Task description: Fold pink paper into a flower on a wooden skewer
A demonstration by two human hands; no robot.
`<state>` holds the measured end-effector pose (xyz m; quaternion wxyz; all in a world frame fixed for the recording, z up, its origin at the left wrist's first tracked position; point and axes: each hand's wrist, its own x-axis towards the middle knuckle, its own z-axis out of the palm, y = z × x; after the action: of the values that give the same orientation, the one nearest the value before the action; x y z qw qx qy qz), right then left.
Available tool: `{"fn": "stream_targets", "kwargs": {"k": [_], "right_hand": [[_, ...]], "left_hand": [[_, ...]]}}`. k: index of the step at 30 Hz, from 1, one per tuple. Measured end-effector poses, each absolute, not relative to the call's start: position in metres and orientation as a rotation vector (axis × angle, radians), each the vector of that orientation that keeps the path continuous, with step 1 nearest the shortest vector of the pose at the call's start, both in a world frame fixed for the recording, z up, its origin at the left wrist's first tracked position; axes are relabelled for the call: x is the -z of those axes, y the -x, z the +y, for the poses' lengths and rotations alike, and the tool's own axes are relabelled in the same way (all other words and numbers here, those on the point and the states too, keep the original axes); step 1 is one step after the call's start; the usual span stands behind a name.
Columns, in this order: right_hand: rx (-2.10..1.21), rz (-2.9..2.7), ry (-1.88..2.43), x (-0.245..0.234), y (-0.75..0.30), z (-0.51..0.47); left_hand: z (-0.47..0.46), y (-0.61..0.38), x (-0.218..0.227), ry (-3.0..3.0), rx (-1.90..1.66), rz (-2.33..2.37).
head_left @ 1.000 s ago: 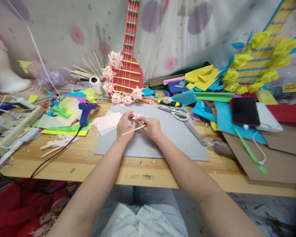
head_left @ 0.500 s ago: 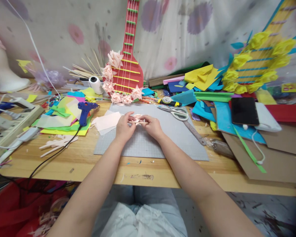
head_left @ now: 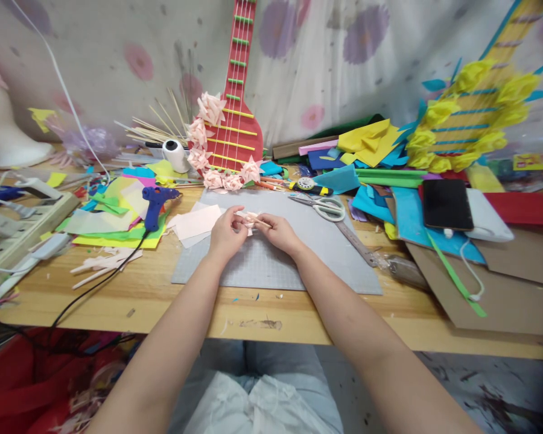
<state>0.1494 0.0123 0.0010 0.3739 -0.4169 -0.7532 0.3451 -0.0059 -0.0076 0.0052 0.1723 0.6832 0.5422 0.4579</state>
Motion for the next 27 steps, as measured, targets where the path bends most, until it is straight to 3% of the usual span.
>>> {"fn": "stream_targets", "kwargs": {"k": [27], "right_hand": [[-0.813,-1.881,1.24,0.0057,-0.1446,0.0126]], "left_hand": [[-0.0085,0.0064,-0.0063,-2.156,-1.242,1.576]]}}
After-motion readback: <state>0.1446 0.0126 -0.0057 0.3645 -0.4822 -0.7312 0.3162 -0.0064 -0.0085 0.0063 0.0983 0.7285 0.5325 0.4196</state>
